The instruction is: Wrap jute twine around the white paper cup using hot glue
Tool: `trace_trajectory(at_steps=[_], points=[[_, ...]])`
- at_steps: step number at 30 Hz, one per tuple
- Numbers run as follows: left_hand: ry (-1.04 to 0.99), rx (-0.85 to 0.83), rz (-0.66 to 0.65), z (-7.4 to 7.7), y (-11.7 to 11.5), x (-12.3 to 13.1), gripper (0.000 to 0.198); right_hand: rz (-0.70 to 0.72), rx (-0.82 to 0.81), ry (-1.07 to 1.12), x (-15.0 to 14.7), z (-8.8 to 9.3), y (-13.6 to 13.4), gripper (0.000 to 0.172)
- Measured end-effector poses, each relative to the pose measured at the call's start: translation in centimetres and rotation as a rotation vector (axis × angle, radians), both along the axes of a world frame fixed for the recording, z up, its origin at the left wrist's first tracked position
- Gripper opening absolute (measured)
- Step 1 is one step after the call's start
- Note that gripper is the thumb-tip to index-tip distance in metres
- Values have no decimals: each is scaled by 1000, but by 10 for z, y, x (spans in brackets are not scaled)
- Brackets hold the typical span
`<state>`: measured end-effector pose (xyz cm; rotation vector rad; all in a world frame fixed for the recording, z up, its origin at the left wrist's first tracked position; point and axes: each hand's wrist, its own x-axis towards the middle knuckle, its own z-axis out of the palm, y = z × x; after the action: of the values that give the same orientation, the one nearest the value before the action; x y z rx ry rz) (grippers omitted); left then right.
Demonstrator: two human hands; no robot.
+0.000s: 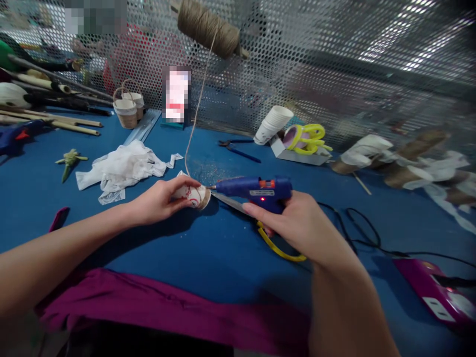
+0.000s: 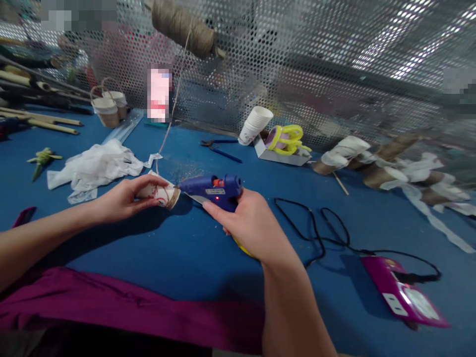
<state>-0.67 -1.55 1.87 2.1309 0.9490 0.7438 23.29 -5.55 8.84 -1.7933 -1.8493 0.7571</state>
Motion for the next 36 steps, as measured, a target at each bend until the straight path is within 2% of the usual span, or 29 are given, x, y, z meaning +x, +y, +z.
trace_trajectory(at_steps=[7,36], points=[[-25,-55,-3,1,1,1,29,66,73,-151,-1,-7,1,25],[-18,-37,-17,1,-1,1,28,84,23,-188,-5,-3,-4,22]])
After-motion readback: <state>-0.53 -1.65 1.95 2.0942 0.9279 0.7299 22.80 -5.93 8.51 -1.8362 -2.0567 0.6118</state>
